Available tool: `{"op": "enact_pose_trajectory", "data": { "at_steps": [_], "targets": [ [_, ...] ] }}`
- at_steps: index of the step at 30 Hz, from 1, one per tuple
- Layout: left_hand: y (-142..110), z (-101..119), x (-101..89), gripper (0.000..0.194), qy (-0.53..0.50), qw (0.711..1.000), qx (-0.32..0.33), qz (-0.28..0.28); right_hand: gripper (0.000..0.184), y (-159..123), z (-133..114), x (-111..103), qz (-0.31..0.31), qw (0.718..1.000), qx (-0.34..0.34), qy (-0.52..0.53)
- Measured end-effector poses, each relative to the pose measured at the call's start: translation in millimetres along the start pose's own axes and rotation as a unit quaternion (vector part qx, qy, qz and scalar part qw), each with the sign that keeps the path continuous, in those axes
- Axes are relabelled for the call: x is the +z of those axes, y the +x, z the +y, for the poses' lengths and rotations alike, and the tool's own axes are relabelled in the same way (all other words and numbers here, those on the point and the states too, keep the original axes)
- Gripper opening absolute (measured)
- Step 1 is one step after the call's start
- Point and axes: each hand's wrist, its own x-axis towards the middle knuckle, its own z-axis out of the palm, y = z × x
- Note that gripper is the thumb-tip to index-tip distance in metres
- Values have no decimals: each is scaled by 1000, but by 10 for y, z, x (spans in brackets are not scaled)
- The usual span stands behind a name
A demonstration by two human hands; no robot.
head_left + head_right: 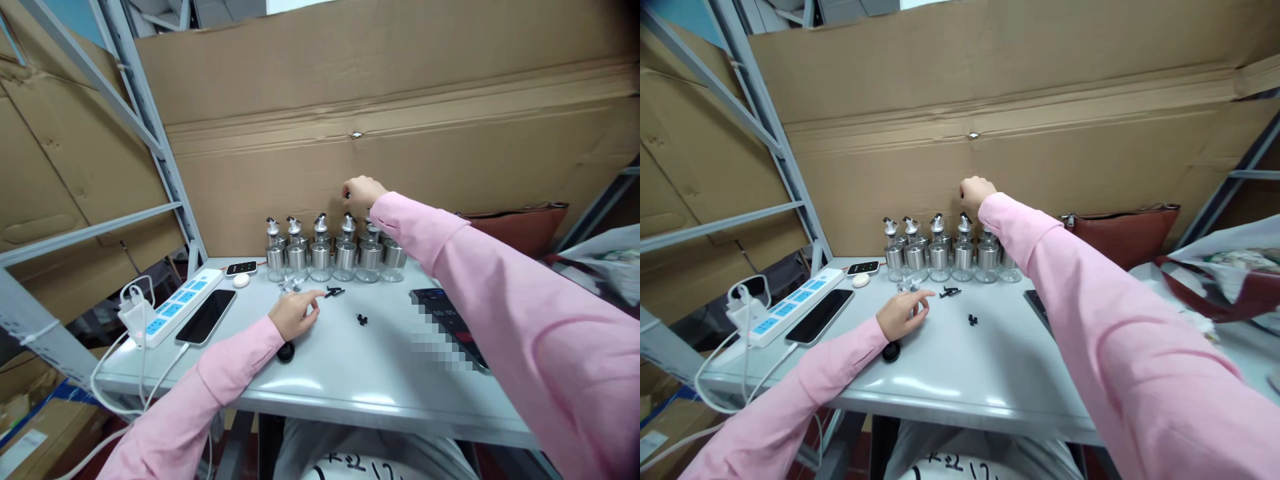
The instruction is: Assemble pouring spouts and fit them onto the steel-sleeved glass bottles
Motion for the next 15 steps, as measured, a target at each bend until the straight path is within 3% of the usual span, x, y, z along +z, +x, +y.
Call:
{"op": "enact_pose_trajectory", "data": {
  "at_steps": [5, 15],
  "targets": [
    [1, 11, -14, 39, -3, 1000, -2, -17, 32, 146, 198, 143, -113, 992, -52, 6],
    [9, -12, 9, 38, -8, 1000, 10, -25, 20, 128, 29, 308, -158, 986, -51, 28]
  ]
}}
